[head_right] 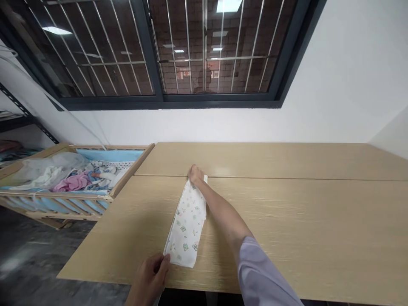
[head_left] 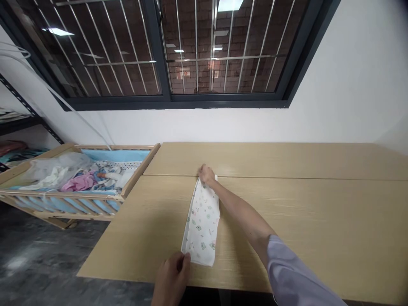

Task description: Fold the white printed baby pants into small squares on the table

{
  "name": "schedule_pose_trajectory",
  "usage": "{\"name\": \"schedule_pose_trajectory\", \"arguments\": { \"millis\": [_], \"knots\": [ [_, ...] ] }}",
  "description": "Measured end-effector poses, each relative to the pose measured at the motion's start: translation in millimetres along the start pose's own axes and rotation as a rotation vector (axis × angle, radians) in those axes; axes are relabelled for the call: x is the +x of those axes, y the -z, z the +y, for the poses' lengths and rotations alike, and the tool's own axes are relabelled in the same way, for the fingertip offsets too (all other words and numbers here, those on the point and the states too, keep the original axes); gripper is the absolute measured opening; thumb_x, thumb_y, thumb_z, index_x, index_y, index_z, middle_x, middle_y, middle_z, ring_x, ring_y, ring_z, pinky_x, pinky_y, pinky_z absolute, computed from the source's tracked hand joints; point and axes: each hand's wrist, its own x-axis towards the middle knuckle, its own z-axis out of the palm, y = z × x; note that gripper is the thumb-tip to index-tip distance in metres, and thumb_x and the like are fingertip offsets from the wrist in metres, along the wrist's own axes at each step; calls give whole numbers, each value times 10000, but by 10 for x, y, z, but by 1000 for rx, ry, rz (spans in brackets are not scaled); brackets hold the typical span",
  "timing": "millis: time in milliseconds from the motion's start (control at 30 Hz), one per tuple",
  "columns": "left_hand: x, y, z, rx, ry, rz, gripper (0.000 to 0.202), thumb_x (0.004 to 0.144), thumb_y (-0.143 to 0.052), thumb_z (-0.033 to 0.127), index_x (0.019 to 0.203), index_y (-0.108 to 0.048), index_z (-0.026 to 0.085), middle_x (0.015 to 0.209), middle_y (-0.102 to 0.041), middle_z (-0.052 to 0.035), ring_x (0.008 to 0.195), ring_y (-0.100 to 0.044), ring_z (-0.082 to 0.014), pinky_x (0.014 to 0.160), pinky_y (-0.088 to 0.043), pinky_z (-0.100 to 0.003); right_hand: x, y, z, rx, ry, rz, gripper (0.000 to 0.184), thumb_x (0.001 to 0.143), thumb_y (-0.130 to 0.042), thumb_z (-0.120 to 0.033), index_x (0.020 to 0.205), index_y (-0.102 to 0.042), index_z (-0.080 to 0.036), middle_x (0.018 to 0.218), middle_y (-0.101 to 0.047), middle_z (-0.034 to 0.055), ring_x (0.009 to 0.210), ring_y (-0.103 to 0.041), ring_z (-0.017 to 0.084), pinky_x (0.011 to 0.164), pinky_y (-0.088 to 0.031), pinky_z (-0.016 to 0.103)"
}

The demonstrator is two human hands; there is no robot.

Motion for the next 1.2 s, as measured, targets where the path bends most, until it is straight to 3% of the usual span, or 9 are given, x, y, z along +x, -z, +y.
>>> {"name": "schedule_pose_trajectory", "arguments": {
  "millis": [167, 267, 400, 500, 600, 733, 867, 1000, 1200],
  "knots": [
    [-59, 100, 51, 301, 101, 3, 432, 963, -315, 462, 772, -629, 235, 786, -724, -66, 782, -690, -279, 661, -400, -340, -121, 99, -67, -9, 71, -21, 221, 917, -587, -295, 1113, -564, -195, 1071, -688, 129, 987, -642, 259, 766, -445, 302],
    [-157, 163, 110, 478, 116, 82, 405, 993, -338, 466, 881, -661, 249, 852, -751, -68, 818, -714, -298, 657, -447, -351, -257, 275, -137, -11, 154, -21, 255, 953, -539, -292, 1191, -555, -201, 1057, -701, 109, 1017, -639, 254, 821, -443, 308],
    [-242, 75, 124, 597, -331, 365, 309, 983, -457, 425, 1037, -695, 237, 1023, -754, -91, 927, -703, -278, 793, -519, -372, -707, 521, -219, -14, 475, -53, 328, 999, -480, -305, 1296, -539, -177, 1130, -701, 118, 1048, -643, 248, 914, -449, 334],
    [-271, -146, 77, 660, -648, 522, 397, 959, -499, 382, 1287, -620, 194, 1306, -672, -134, 1139, -655, -286, 898, -522, -375, -1252, 588, -229, -42, 814, -213, 467, 1027, -443, -433, 1398, -500, -155, 1339, -623, 169, 1220, -586, 287, 1016, -443, 404],
    [-314, -399, -36, 753, -732, 534, 537, 927, -521, 372, 1419, -524, 155, 1439, -574, -170, 1295, -569, -308, 939, -517, -377, -1790, 501, -145, -83, 1100, -402, 588, 1031, -424, -483, 1531, -376, -177, 1568, -417, 182, 1438, -407, 312, 1143, -359, 468],
    [-361, -605, -239, 861, -770, 497, 504, 885, -585, 418, 1355, -604, 237, 1330, -662, -146, 1217, -625, -331, 908, -528, -396, -2182, 245, 107, -112, 1306, -510, 617, 1029, -454, -405, 1571, -315, -147, 1648, -260, 175, 1526, -257, 274, 1229, -246, 411],
    [-363, -613, -312, 928, -766, 487, 595, 859, -624, 382, 1436, -536, 269, 1402, -612, -149, 1256, -597, -361, 908, -520, -400, -2153, 58, 332, -120, 1279, -540, 592, 1042, -436, -429, 1555, -361, -143, 1634, -298, 170, 1537, -228, 243, 1246, -210, 382],
    [-373, -591, -282, 935, -759, 471, 748, 856, -632, 319, 1551, -360, 278, 1454, -562, -165, 1304, -558, -361, 969, -479, -412, -1841, 34, 421, -158, 1180, -553, 619, 1051, -377, -500, 1587, -309, -197, 1669, -196, 142, 1552, -163, 259, 1259, -160, 427],
    [-394, -688, -296, 762, -689, 488, 820, 859, -628, 648, 1557, -336, 331, 1450, -556, -187, 1325, -538, -370, 1005, -448, -448, -1065, 38, 547, -265, 974, -526, 658, 1048, -270, -585, 1615, -213, -254, 1688, -78, 88, 1565, -82, 248, 1267, -75, 466]
  ]
}}
